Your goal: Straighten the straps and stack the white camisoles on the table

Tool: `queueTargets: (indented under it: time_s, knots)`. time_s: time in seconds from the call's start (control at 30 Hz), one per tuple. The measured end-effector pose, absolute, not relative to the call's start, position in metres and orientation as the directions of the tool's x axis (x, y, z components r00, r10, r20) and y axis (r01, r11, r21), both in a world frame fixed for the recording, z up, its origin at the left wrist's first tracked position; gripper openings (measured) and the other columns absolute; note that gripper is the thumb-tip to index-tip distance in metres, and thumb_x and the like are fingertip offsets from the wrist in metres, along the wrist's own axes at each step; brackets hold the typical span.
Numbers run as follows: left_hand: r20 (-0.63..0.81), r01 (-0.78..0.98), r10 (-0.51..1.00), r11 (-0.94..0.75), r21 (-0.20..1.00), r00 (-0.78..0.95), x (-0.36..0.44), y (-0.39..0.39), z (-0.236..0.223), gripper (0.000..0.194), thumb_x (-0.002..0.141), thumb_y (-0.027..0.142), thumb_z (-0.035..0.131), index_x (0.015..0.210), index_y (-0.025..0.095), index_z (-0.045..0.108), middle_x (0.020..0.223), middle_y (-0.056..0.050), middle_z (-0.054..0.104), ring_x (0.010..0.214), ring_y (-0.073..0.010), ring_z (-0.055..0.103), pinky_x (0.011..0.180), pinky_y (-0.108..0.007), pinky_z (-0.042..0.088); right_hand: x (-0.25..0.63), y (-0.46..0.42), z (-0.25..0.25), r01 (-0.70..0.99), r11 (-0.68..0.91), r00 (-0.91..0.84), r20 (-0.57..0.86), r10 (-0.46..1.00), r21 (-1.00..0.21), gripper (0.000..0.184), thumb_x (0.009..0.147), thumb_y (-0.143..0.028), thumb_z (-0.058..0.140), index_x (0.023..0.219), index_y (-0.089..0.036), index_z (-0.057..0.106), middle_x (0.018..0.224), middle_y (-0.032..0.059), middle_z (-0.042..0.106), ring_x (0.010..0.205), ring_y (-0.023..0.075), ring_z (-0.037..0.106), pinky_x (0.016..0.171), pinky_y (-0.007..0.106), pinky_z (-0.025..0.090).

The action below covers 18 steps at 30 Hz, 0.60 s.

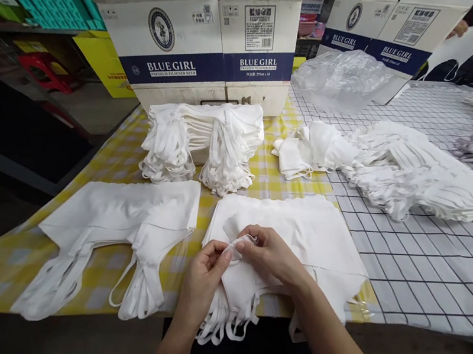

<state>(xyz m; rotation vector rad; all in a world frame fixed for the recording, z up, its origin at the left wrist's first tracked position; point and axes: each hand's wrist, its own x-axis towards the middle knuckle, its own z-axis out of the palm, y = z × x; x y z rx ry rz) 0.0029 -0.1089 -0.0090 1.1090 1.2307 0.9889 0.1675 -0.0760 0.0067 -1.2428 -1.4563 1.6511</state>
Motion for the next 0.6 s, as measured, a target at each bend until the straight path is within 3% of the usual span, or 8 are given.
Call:
queueTargets:
  time_s: [0.23,0.43,0.6]
  knots:
    - [-0.186,0.100,0.980,0.179,0.979,0.064,0.0057,-0.1099,-0.0065,0.019,0.082,0.036,0.054,0.083,0.018,0.059,0.070,0.001,0.058,0.064,-0.0122,0.051,0.060,-0.022,0.038,0.1669,-0.0745,0.0046,0.056,-0.242,-0.364,-0.246,0.899,-0.969,0.035,0.079,-0.051,0.056,0.071,-0.017,0.055,0.066,-0.0003,0.048,0.062,0.0121,0.043,0.057,0.023,0.036]
    - [-0.198,0.098,0.975,0.188,0.977,0.105,0.0083,-0.1082,-0.0050,0.022,0.078,0.037,0.059,0.087,0.017,0.061,0.075,-0.001,0.062,0.065,-0.0133,0.053,0.058,-0.022,0.038,0.1668,-0.0732,0.0028,0.078,-0.225,-0.361,-0.238,0.902,-0.971,0.035,0.080,-0.050,0.054,0.069,-0.017,0.052,0.063,-0.0020,0.042,0.059,0.0107,0.038,0.054,0.022,0.034]
    - [-0.179,0.175,0.980,0.161,0.971,0.090,0.0106,-0.1057,-0.0034,0.024,0.074,0.039,0.063,0.080,0.016,0.063,0.066,0.001,0.057,0.059,-0.0120,0.049,0.055,-0.022,0.036,0.1646,-0.0749,0.0037,0.059,-0.212,-0.324,-0.220,0.920,-0.975,0.032,0.079,-0.048,0.056,0.074,-0.017,0.054,0.063,-0.0025,0.045,0.058,0.0104,0.039,0.055,0.022,0.034]
